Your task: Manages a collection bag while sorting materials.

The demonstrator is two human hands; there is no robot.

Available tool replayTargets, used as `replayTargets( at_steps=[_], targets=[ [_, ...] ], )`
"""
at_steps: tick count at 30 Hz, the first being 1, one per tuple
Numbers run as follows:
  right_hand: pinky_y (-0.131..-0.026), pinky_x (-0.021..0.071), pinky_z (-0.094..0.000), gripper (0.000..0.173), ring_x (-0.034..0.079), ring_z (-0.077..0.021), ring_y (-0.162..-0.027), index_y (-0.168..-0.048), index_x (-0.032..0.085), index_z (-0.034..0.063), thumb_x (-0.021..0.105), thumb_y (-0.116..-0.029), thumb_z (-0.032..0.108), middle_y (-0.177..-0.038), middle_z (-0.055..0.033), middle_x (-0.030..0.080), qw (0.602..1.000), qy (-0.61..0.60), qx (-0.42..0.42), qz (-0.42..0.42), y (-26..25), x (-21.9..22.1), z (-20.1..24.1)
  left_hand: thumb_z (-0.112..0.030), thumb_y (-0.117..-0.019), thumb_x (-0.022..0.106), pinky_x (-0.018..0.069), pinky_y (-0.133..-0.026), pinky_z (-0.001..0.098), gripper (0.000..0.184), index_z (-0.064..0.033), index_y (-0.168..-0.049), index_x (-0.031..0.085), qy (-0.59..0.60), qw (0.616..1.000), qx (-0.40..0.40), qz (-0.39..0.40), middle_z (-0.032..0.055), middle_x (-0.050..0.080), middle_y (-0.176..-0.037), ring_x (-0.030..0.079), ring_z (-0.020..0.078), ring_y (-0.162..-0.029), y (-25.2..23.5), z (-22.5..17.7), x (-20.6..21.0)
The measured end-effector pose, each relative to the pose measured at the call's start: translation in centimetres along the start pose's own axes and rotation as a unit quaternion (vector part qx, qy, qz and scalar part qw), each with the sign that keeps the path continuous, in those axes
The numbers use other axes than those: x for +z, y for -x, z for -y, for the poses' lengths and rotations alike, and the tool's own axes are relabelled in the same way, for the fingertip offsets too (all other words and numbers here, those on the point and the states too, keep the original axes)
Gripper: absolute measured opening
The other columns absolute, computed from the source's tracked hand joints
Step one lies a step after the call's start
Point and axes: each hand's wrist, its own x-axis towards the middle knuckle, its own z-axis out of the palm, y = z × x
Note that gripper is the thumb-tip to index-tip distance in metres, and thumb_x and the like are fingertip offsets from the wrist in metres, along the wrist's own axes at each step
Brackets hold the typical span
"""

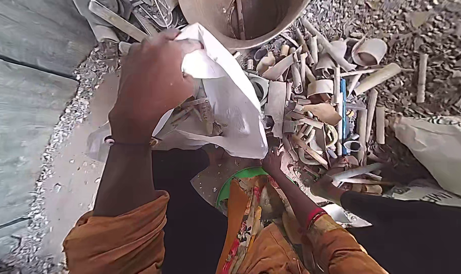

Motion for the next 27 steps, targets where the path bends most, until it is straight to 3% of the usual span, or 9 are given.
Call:
replayTargets(
  at_steps=[3, 5, 8, 13, 17, 20, 22, 24, 27],
  targets=[
    [-0.113, 0.0226, -0.0729, 0.046, 0.023, -0.0453, -0.153, -0.131, 0.064, -0.0027, 0.063, -0.0969, 0.027, -0.159, -0.0201, 0.041, 0.998, -0.019, 0.011, 0.055, 0.6, -2.9, -0.2, -0.002, -0.0885, 0.06, 0.0416, -0.09, 0.075, 0.042, -0.0018, -0.13, 0.065, 0.017, 0.987, 0.117, -0.113, 0.0296, 0.056, -0.139, 0.056, 0.0555, -0.12, -4.6, 5.7, 2.6],
    [-0.11, 0.0281, -0.0715, 0.052, 0.026, -0.0457, -0.151, -0.134, 0.061, -0.0031, 0.068, -0.0952, 0.032, -0.159, -0.0215, 0.04, 0.995, -0.046, 0.014, 0.09, 1.5, -5.2, 0.2, -0.006, -0.0898, 0.062, 0.0397, -0.094, 0.0769, 0.042, -0.0049, -0.132, 0.066, 0.049, 0.983, 0.134, -0.119, 0.0267, 0.054, -0.145, 0.053, 0.0546, -0.127, -5.4, 7.4, 3.2],
    [-0.107, 0.0429, -0.06, 0.054, 0.052, -0.0409, -0.134, -0.132, 0.062, -0.0042, 0.067, -0.0962, 0.037, -0.142, -0.026, 0.055, 0.984, -0.169, -0.02, 0.059, 3.1, -7.7, -0.4, -0.006, -0.091, 0.062, 0.0379, -0.102, 0.0733, 0.041, -0.011, -0.131, 0.068, 0.079, 0.983, 0.149, -0.076, 0.0214, 0.053, -0.147, 0.05, 0.0485, -0.134, -5.2, 8.1, 3.6],
    [-0.089, 0.055, -0.044, 0.037, 0.066, -0.0231, -0.108, -0.126, 0.066, 0.0017, 0.057, -0.1049, 0.031, -0.125, -0.0147, 0.067, 0.828, -0.547, 0.025, -0.122, 13.2, -13.1, -1.0, -0.001, -0.0903, 0.062, 0.0396, -0.105, 0.0702, 0.045, -0.02, -0.131, 0.069, 0.113, 0.971, 0.207, -0.035, 0.0158, 0.055, -0.147, 0.049, 0.0437, -0.137, -4.5, 9.3, 5.2],
    [-0.089, 0.0573, -0.0291, 0.048, 0.063, -0.0134, -0.116, -0.132, 0.063, -0.0014, 0.06, -0.0966, 0.03, -0.141, -0.0176, 0.055, 0.781, -0.488, -0.065, -0.385, 21.7, -16.4, 2.2, 0.002, -0.088, 0.064, 0.0434, -0.103, 0.0668, 0.051, -0.0247, -0.131, 0.07, 0.139, 0.967, 0.212, -0.018, 0.0096, 0.055, -0.15, 0.051, 0.0373, -0.137, -2.4, 9.3, 5.0],
    [-0.093, 0.0548, -0.0228, 0.051, 0.059, -0.0082, -0.119, -0.134, 0.059, -0.007, 0.063, -0.0984, 0.03, -0.142, -0.0157, 0.051, 0.695, -0.41, -0.21, -0.553, 24.1, -16.4, 6.1, 0.001, -0.0871, 0.064, 0.0438, -0.103, 0.0662, 0.049, -0.0221, -0.13, 0.071, 0.147, 0.963, 0.221, -0.049, 0.0113, 0.059, -0.144, 0.054, 0.0379, -0.134, -2.7, 9.7, 5.3],
    [-0.097, 0.0539, -0.0284, 0.037, 0.06, -0.0076, -0.121, -0.128, 0.064, 0.0073, 0.064, -0.0994, 0.03, -0.142, -0.0052, 0.058, 0.683, -0.371, -0.291, -0.558, 23.2, -15.2, 8.7, -0.001, -0.0872, 0.063, 0.0442, -0.1, 0.0698, 0.05, -0.022, -0.133, 0.069, 0.15, 0.964, 0.205, -0.077, 0.0129, 0.059, -0.144, 0.055, 0.0409, -0.132, -3.0, 10.2, 5.5],
    [-0.1, 0.0542, -0.0373, 0.026, 0.062, -0.02, -0.123, -0.109, 0.076, 0.0055, 0.067, -0.0928, 0.024, -0.139, -0.0138, 0.063, 0.714, -0.367, -0.34, -0.489, 21.3, -14.6, 11.3, -0.003, -0.0886, 0.065, 0.0405, -0.102, 0.0727, 0.054, -0.0234, -0.138, 0.065, 0.148, 0.971, 0.168, -0.082, 0.0151, 0.054, -0.149, 0.051, 0.0446, -0.134, -2.8, 10.2, 5.0],
    [-0.094, 0.0574, -0.0345, 0.017, 0.066, -0.0237, -0.118, -0.091, 0.076, 0.0013, 0.064, -0.0892, 0.014, -0.134, -0.0208, 0.064, 0.722, -0.382, -0.319, -0.48, 18.2, -13.6, 12.0, -0.003, -0.088, 0.067, 0.0369, -0.102, 0.0764, 0.062, -0.0218, -0.146, 0.057, 0.128, 0.98, 0.13, -0.082, 0.0202, 0.048, -0.152, 0.047, 0.0504, -0.135, -2.5, 10.6, 4.1]
  ],
)
